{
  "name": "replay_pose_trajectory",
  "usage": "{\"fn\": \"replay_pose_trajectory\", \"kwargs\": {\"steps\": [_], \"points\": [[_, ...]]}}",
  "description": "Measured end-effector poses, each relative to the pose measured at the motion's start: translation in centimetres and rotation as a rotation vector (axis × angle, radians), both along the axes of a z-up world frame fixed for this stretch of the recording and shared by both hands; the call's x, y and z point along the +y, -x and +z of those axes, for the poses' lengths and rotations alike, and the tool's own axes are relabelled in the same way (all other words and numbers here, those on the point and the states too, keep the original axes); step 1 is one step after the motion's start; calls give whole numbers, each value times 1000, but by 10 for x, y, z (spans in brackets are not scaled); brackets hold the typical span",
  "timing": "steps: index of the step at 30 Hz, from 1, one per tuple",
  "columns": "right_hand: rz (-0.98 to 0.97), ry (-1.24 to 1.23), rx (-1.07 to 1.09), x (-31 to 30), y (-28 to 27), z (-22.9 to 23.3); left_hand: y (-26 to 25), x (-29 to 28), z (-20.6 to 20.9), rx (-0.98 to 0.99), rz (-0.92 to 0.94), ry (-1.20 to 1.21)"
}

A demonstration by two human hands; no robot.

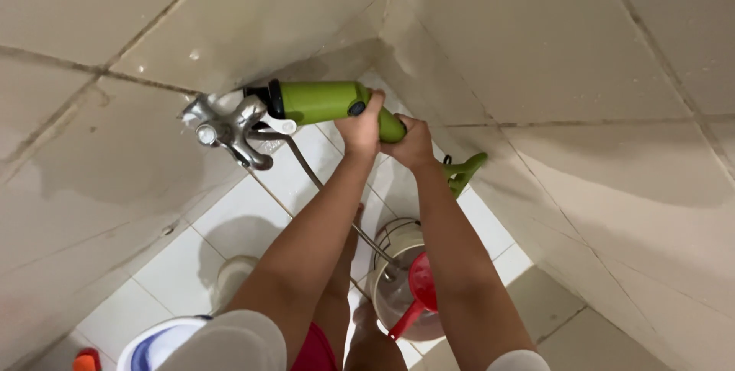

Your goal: Cleaning a bathroom wall and toilet using a scrubber tool and water.

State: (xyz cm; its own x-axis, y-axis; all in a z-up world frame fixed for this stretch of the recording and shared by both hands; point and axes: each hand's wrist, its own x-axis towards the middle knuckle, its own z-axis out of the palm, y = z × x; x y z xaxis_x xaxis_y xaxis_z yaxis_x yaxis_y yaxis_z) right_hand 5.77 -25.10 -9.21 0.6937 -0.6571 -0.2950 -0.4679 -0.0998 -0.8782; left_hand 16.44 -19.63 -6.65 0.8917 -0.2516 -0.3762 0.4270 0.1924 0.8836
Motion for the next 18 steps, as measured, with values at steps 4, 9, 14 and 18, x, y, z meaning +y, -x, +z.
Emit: {"fn": "replay_pose_trajectory", "kwargs": {"steps": [4, 9, 14, 18], "points": [[-9, 55, 17, 1, -3, -10, 1, 1, -11, -48, -15, 12], [-26, 101, -48, 2, -13, -21, -2, 2, -18, -157, -38, 124], [1, 28, -227, -3, -30, -72, -13, 4, -38, -308, -59, 35], [2, 71, -356, -2, -59, -84, -28, 10, -48, -601, -114, -8]]}}
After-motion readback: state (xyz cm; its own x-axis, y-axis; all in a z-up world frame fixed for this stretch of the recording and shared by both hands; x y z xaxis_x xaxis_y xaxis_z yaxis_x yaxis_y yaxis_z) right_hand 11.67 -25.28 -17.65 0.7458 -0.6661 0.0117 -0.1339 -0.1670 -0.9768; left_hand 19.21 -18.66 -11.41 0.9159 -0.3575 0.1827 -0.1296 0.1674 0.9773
